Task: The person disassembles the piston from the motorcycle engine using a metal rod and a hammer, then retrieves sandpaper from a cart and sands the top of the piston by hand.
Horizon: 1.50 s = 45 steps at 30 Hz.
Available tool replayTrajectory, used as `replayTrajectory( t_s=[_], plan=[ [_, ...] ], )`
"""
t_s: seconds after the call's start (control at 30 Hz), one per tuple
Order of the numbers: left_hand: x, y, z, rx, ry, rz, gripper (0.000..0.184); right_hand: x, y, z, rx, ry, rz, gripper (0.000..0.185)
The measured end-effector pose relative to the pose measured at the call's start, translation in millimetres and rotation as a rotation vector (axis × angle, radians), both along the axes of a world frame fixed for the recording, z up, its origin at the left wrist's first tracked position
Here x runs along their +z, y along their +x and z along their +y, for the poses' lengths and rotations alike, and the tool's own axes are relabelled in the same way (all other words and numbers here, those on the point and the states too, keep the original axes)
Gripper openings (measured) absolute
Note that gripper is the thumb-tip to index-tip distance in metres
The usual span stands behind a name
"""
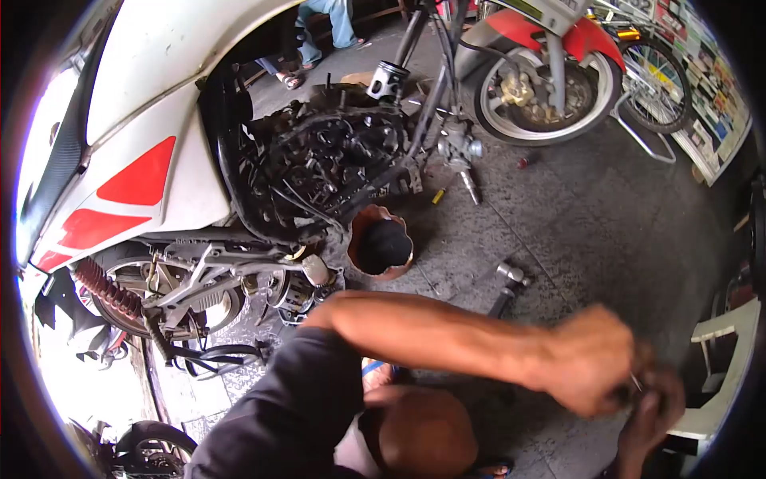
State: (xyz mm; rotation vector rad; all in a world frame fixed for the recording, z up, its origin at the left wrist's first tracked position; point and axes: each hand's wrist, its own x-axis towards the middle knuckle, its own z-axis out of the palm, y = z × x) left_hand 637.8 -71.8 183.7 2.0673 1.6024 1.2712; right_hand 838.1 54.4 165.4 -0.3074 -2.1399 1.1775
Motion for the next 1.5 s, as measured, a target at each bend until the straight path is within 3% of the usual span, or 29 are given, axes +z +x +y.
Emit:
replayTrajectory(
  t_s=[0.03,0.07,0.1,0.13,0.17,0.23,0.27,0.33,0.4,0.53,0.6,0.73,0.8,0.9,1.0,1.1,1.23,1.33,1.4,1.5],
  plan=[
    [2,-31,-12,0.153,0.056,0.157,0.033,3,-44,-2,-0.013,-0.049,-0.060,0.033],
    [8,-60,-26,0.232,0.271,0.234,0.039,7,-87,-4,-0.026,-0.098,-0.122,0.038],
    [16,-90,-40,0.313,0.134,0.420,0.041,-5,-138,-20,-0.099,-0.164,-0.008,0.022],
    [11,-115,-48,0.371,0.247,0.535,0.041,-39,-169,-13,-0.017,-0.305,-0.092,0.022],
    [15,-133,-56,0.425,0.205,0.566,0.041,-89,-201,8,0.025,0.042,-0.274,0.024],
    [18,-165,-69,0.530,0.139,0.627,0.041,-196,-239,0,-0.007,-0.035,-0.191,0.036],
    [16,-178,-72,0.576,0.152,0.623,0.040,-204,-242,-21,-0.106,-0.029,-0.668,0.048],
    [18,-198,-80,0.614,0.106,0.602,0.040,-296,-239,-44,-0.193,-0.081,-0.772,0.059],
    [18,-213,-82,0.629,0.165,0.601,0.038,-341,-232,-74,-0.402,0.150,-0.766,0.071],
    [11,-233,-88,0.645,0.178,0.550,0.034,-350,-236,-76,-0.543,0.065,-0.822,0.066],
    [6,-239,-92,0.651,0.156,0.555,0.033,-314,-242,-79,-0.549,-0.323,-1.108,0.062],
    [2,-254,-98,0.644,0.144,0.591,0.030,-347,-239,-75,-0.555,-0.407,-1.042,0.055],
    [1,-259,-104,0.630,0.132,0.555,0.028,-332,-242,-79,-0.501,-0.856,-0.913,0.051],
    [2,-265,-108,0.563,0.158,0.550,0.029,-425,-249,-74,-0.572,-0.654,-0.807,0.038],
    [-2,-270,-111,0.525,0.157,0.628,0.031,-402,-257,-94,-0.594,-0.833,-0.631,0.030],
    [-1,-273,-115,0.475,0.167,0.620,0.031,-303,-264,-108,-0.379,-1.094,-0.549,0.031],
    [2,-283,-122,0.438,0.168,0.587,0.032,-239,-287,-119,-0.298,-1.025,-0.407,0.030],
    [0,-289,-123,0.445,0.184,0.549,0.031,-202,-307,-126,-0.258,-0.730,-0.023,0.031],
    [-2,-287,-116,0.503,0.237,0.508,0.039,-117,-306,-139,-0.170,-0.931,0.350,0.029],
    [4,-289,-108,0.564,0.178,0.553,0.034,-80,-285,-128,0.031,-0.860,0.188,0.031]
  ],
)
